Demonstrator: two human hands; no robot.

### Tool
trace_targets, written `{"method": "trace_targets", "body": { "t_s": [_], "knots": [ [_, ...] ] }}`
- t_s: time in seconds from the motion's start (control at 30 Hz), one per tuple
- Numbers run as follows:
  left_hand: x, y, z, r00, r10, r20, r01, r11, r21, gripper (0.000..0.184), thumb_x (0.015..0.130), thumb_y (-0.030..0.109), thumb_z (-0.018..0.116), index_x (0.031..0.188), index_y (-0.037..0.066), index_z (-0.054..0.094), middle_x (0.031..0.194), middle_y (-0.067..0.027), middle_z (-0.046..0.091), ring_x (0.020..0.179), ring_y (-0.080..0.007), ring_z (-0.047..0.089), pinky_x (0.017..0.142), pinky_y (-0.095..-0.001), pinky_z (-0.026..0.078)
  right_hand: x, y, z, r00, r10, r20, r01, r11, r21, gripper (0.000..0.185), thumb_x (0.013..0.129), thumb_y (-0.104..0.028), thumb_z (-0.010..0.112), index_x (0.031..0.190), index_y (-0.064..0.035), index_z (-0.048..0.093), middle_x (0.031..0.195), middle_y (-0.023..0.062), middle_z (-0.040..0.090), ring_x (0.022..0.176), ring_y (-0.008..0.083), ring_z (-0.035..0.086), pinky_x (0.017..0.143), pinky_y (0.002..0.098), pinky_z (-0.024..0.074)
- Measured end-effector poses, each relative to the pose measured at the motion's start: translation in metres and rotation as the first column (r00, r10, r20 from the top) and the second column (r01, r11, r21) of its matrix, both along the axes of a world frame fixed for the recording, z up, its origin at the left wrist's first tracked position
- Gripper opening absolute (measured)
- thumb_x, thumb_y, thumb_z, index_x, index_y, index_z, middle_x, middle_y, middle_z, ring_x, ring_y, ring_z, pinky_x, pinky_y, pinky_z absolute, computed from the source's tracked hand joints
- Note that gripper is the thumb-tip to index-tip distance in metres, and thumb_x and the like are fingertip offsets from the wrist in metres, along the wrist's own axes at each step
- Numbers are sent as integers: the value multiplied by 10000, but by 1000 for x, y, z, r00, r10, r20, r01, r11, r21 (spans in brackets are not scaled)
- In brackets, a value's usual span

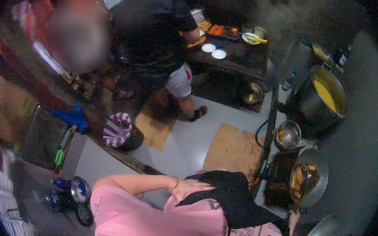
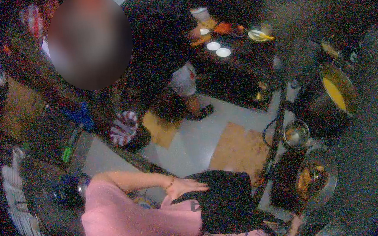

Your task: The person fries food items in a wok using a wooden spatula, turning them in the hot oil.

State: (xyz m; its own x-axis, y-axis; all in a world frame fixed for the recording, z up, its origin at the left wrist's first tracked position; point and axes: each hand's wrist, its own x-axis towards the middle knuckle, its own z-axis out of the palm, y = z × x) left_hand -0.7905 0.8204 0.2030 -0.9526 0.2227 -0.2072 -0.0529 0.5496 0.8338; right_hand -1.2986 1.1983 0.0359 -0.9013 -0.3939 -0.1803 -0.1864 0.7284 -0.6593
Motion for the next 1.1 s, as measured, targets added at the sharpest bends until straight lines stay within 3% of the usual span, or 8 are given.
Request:
{"method": "trace_targets", "body": {
  "t_s": [0.13,0.23,0.33,0.43,0.57,0.67,0.73,1.1],
  "knots": [
    [-1,1,-6,1000,7,6,-6,1000,-31,1244,353,428,688,1357,37,67,1391,-229,105,1294,-337,125,1030,-447,157,-10,6,-18,997,-68,-32,73,978,195,382,690,-113,544,1038,40,508,904,142,561,812,248,492,764,339,381],
    [-1,1,-8,1000,12,-6,-12,1000,-8,1268,331,436,695,1356,33,66,1393,-226,99,1295,-342,118,1031,-450,155,-20,14,-38,954,261,-150,-237,958,161,307,700,-129,541,960,33,519,835,115,556,740,226,491,690,338,394],
    [-2,4,-5,1000,3,8,-2,1000,-20,1307,310,499,695,1353,24,67,1395,-224,96,1294,-348,114,1030,-450,158,-47,45,-106,1000,8,11,-8,1000,24,237,694,-124,534,886,11,503,729,83,526,626,191,475,578,326,383],
    [-9,6,-5,1000,-5,5,5,1000,-12,1373,285,628,677,1352,14,70,1397,-221,91,1293,-350,111,1027,-449,159,-38,49,-105,947,216,-236,-239,968,-74,190,692,-101,529,855,-19,476,638,51,478,526,161,436,488,311,346],
    [-4,1,-9,999,-13,-44,13,1000,1,1415,239,631,692,1353,18,72,1405,-198,88,1295,-347,109,1024,-454,162,-45,50,-122,992,-113,57,123,965,-232,271,677,-70,528,935,-25,462,632,53,486,518,156,442,474,293,350],
    [11,-13,-23,999,-8,-31,8,1000,-23,1455,193,637,698,1352,18,73,1408,-186,94,1295,-344,112,1021,-456,164,-10,16,-91,990,92,111,-80,991,-108,312,675,-74,529,972,-27,446,638,57,490,519,154,451,476,288,356],
    [11,-14,-22,1000,-6,-4,6,999,-43,1479,169,658,694,1351,19,75,1409,-181,99,1294,-343,114,1020,-458,165,-7,14,-91,987,-99,126,108,992,-61,329,676,-82,531,987,-28,439,641,63,495,507,159,449,465,295,359],
    [5,-15,2,996,8,93,-6,1000,-29,1299,322,209,795,1370,117,33,1388,-223,107,1294,-334,126,1024,-441,159,5,-7,-80,950,-119,288,174,969,-175,342,645,-49,551,964,-24,429,620,73,487,486,166,472,434,308,364]
  ]
}}
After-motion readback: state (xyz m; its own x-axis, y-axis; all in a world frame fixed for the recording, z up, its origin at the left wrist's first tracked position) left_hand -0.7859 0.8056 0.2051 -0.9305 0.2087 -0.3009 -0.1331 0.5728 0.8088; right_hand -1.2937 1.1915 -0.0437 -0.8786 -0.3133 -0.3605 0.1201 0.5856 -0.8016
